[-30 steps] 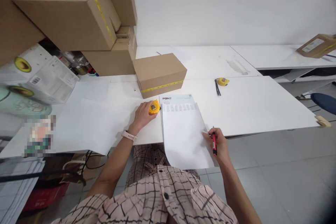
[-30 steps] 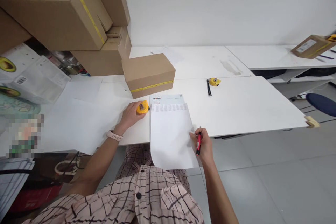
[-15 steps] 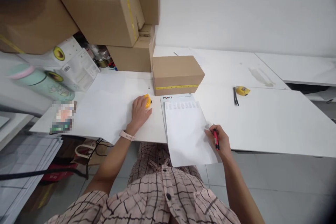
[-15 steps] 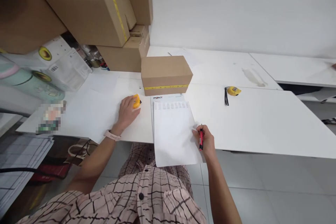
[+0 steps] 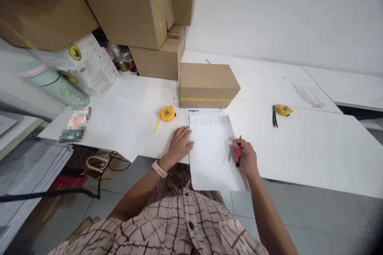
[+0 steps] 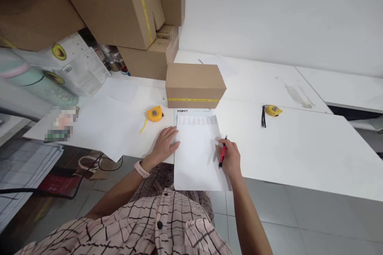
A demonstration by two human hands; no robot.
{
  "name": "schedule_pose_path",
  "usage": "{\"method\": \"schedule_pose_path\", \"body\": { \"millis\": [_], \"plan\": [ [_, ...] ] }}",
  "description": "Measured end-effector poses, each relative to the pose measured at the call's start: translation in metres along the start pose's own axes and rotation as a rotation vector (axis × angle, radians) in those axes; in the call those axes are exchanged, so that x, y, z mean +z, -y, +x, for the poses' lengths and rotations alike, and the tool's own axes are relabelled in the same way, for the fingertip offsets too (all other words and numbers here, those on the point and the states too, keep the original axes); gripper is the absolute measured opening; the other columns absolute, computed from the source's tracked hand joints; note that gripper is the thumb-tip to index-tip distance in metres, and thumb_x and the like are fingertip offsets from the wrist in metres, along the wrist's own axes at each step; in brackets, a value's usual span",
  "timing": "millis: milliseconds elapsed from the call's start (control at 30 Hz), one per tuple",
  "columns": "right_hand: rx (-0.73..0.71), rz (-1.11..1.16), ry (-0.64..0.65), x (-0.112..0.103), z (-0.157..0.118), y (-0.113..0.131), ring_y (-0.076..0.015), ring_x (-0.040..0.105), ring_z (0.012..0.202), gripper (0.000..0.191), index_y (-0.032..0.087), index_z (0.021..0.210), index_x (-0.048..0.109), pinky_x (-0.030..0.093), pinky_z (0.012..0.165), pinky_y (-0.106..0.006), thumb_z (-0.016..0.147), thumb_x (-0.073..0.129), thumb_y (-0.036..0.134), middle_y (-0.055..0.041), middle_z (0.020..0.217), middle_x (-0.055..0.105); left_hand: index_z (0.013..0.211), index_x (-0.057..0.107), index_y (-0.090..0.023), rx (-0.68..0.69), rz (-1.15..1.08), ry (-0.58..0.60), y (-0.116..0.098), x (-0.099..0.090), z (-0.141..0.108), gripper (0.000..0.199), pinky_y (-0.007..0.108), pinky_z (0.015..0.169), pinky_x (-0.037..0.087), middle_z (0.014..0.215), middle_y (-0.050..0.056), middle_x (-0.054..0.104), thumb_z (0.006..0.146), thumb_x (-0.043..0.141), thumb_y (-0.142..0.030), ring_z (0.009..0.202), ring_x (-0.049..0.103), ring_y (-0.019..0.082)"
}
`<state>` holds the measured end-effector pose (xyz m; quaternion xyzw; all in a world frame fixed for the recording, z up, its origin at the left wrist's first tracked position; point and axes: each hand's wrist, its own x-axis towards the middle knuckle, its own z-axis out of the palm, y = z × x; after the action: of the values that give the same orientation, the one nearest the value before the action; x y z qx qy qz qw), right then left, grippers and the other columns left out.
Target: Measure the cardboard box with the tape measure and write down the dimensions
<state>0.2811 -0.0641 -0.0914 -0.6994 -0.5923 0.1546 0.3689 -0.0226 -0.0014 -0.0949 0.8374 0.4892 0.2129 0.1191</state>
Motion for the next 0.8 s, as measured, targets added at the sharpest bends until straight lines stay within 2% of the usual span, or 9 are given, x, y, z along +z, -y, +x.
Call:
{"method": "schedule_pose_path", "body": {
  "millis": [100, 233, 367, 500, 633, 733, 800],
  "plan": [
    [-0.015, 0.121, -0.007, 0.010, 0.015, -0.001, -0.0198, 0.056, 0.070, 0.040, 0.022, 0.098, 0.068, 0.046, 0.068, -0.035, 0.088, 0.059, 0.060, -0.0046, 0.081, 0.061, 0.135, 0.057, -0.014, -0.009, -0.003, -0.006, -0.001, 0.002, -0.002, 0.045, 0.054, 0.122, 0.033, 0.149, 0.016, 0.055, 0.095, 0.055, -0.034, 0.141, 0.046, 0.033],
    [0.061, 0.385, 0.055, 0.021, 0.036, 0.000, -0.0139, 0.045, 0.052, 0.040, 0.022, 0.087, 0.064, 0.038, 0.050, -0.029, 0.085, 0.061, 0.062, 0.0017, 0.061, 0.053, 0.135, 0.057, -0.013, -0.037, -0.001, -0.027, -0.002, 0.003, -0.002, 0.045, 0.053, 0.122, 0.033, 0.148, 0.016, 0.055, 0.095, 0.055, -0.034, 0.141, 0.046, 0.032],
    [0.096, 0.464, 0.075, 0.028, 0.052, 0.001, -0.0108, 0.038, 0.046, 0.037, 0.022, 0.085, 0.064, 0.031, 0.044, -0.027, 0.079, 0.067, 0.059, 0.0049, 0.054, 0.049, 0.135, 0.056, -0.010, -0.067, 0.020, -0.008, -0.003, 0.001, -0.001, 0.047, 0.051, 0.121, 0.033, 0.151, 0.019, 0.052, 0.095, 0.055, -0.034, 0.143, 0.045, 0.033],
    [0.081, 0.440, 0.083, 0.031, 0.057, -0.001, -0.0102, 0.037, 0.048, 0.035, 0.022, 0.085, 0.063, 0.030, 0.046, -0.027, 0.080, 0.067, 0.056, 0.0044, 0.056, 0.050, 0.139, 0.053, -0.009, -0.092, 0.066, 0.046, -0.007, -0.004, 0.002, 0.050, 0.050, 0.123, 0.030, 0.158, 0.019, 0.044, 0.096, 0.054, -0.035, 0.147, 0.039, 0.032],
    [0.043, 0.300, 0.064, 0.030, 0.057, -0.004, -0.0123, 0.039, 0.052, 0.033, 0.022, 0.090, 0.063, 0.034, 0.052, -0.028, 0.083, 0.065, 0.054, 0.0042, 0.058, 0.048, 0.143, 0.051, -0.010, -0.125, 0.125, 0.103, -0.011, -0.009, 0.005, 0.053, 0.054, 0.124, 0.024, 0.158, 0.017, 0.045, 0.096, 0.052, -0.037, 0.148, 0.037, 0.033],
    [-0.061, 0.085, -0.026, 0.028, 0.057, -0.007, -0.0185, 0.050, 0.068, 0.032, 0.023, 0.096, 0.063, 0.042, 0.065, -0.033, 0.083, 0.066, 0.052, -0.0001, 0.071, 0.055, 0.143, 0.051, -0.013, -0.133, 0.150, 0.119, -0.014, -0.013, 0.007, 0.053, 0.057, 0.124, 0.021, 0.157, 0.015, 0.046, 0.096, 0.052, -0.038, 0.147, 0.038, 0.033],
    [-0.106, -0.004, -0.077, 0.027, 0.057, -0.010, -0.0226, 0.053, 0.080, 0.032, 0.023, 0.099, 0.063, 0.045, 0.074, -0.036, 0.083, 0.065, 0.051, -0.0030, 0.079, 0.059, 0.143, 0.051, -0.014, -0.133, 0.154, 0.125, -0.015, -0.014, 0.008, 0.053, 0.058, 0.124, 0.021, 0.157, 0.014, 0.046, 0.096, 0.052, -0.038, 0.146, 0.038, 0.034]
  ]
}}
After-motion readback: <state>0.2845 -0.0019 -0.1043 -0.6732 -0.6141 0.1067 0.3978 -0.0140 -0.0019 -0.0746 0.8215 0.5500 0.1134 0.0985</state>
